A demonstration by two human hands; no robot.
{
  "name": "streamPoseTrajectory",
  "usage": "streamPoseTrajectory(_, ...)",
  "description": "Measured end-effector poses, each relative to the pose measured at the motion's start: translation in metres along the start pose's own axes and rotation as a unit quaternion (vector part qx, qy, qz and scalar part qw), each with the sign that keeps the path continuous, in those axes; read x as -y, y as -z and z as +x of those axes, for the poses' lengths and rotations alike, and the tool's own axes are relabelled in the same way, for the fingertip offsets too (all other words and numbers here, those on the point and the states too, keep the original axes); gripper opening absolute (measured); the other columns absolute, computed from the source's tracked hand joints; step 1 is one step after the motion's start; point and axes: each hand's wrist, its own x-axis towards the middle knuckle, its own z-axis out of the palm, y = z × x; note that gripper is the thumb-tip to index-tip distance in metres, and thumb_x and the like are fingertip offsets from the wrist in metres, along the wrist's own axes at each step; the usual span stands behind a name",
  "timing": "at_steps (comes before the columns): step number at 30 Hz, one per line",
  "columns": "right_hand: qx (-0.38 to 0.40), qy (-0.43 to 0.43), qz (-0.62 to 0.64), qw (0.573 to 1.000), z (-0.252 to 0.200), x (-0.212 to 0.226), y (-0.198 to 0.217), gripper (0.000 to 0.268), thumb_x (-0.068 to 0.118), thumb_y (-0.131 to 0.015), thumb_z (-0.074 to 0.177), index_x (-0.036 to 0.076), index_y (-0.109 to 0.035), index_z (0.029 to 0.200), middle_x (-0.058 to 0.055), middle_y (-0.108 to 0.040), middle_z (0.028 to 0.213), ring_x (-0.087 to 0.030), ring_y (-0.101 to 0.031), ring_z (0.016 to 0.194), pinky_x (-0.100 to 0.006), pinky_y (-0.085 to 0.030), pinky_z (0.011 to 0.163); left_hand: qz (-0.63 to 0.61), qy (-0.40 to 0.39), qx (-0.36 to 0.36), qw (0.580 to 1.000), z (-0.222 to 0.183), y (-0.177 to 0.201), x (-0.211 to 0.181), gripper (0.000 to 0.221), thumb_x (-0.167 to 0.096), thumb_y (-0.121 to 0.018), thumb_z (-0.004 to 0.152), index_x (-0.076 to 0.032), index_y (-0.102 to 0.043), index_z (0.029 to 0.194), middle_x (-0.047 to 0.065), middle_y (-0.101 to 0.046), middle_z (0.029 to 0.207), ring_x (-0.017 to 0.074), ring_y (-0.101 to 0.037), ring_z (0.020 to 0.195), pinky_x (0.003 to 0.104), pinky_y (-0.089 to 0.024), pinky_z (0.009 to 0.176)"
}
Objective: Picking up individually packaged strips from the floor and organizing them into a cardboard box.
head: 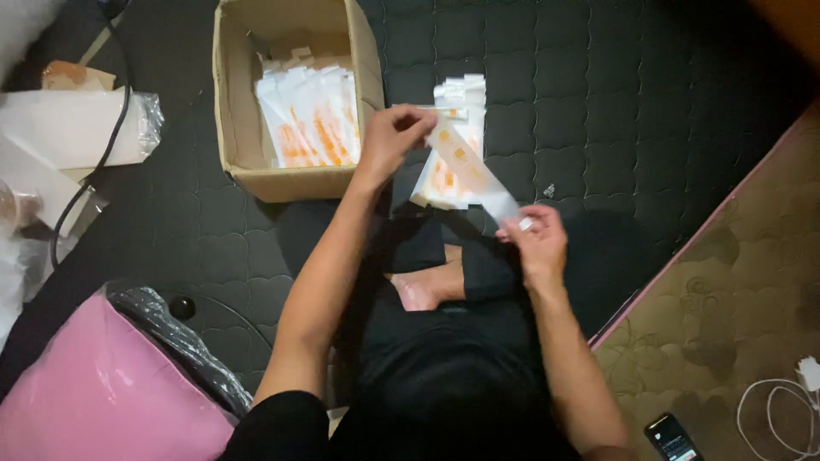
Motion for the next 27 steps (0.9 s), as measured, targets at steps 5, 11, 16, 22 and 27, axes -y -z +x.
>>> streamPoseTrajectory(5,-0.011,0.039,0.077,0.996,0.029,0.025,0.016,0.05,-0.005,-0.07,0.094,-0.001,-0.043,0.137,-0.01,-0.063,0.095,-0.018,-0.073,0.075,-0.027,-0.066,0.069,0.002,0.015,-0.005,1.0,-0.043,0.01,0.024,0.013,-0.011,-0.078,0.092,-0.003,-0.075,0.102,0.016,-0.075,0.078,0.0218,-0.075,0.067,0.031,-0.062,0.06)
streamPoseTrajectory(11,0.004,-0.095,0.266,0.959,0.029,-0.017,-0.015,0.033,0.016,-0.078,0.092,0.012,-0.06,0.119,-0.011,-0.074,0.096,-0.021,-0.075,0.076,-0.027,-0.064,0.063,-0.162,0.081,-0.156,0.971,-0.105,-0.031,0.05,0.013,-0.005,-0.069,0.096,0.004,-0.07,0.104,0.017,-0.068,0.078,0.0234,-0.074,0.066,0.027,-0.063,0.06)
streamPoseTrajectory(16,0.039,-0.175,0.306,0.935,-0.003,-0.042,-0.093,0.021,0.009,-0.079,0.09,0.008,-0.061,0.102,-0.008,-0.072,0.087,-0.021,-0.071,0.073,-0.027,-0.058,0.062,-0.162,0.118,-0.19,0.961,-0.129,-0.06,0.066,0.012,-0.005,-0.07,0.096,0.004,-0.071,0.104,0.013,-0.066,0.075,0.0198,-0.073,0.064,0.024,-0.06,0.06)
streamPoseTrajectory(22,0.033,-0.143,0.218,0.965,-0.006,-0.032,-0.114,0.014,0.007,-0.078,0.09,0.0,-0.066,0.093,-0.011,-0.066,0.076,-0.017,-0.065,0.063,-0.026,-0.054,0.057,-0.133,0.11,-0.164,0.971,-0.129,-0.042,0.075,0.008,-0.006,-0.073,0.094,0.001,-0.074,0.099,0.014,-0.069,0.072,0.0176,-0.073,0.062,0.025,-0.061,0.058)
streamPoseTrajectory(27,-0.016,-0.136,0.197,0.971,0.003,-0.016,-0.091,0.014,0.009,-0.076,0.094,0.002,-0.066,0.101,-0.001,-0.062,0.083,-0.009,-0.059,0.06,-0.022,-0.055,0.056,-0.148,0.1,-0.174,0.968,-0.125,-0.017,0.073,0.008,-0.003,-0.072,0.094,0.003,-0.074,0.1,0.015,-0.068,0.071,0.0164,-0.071,0.06,0.023,-0.06,0.056)
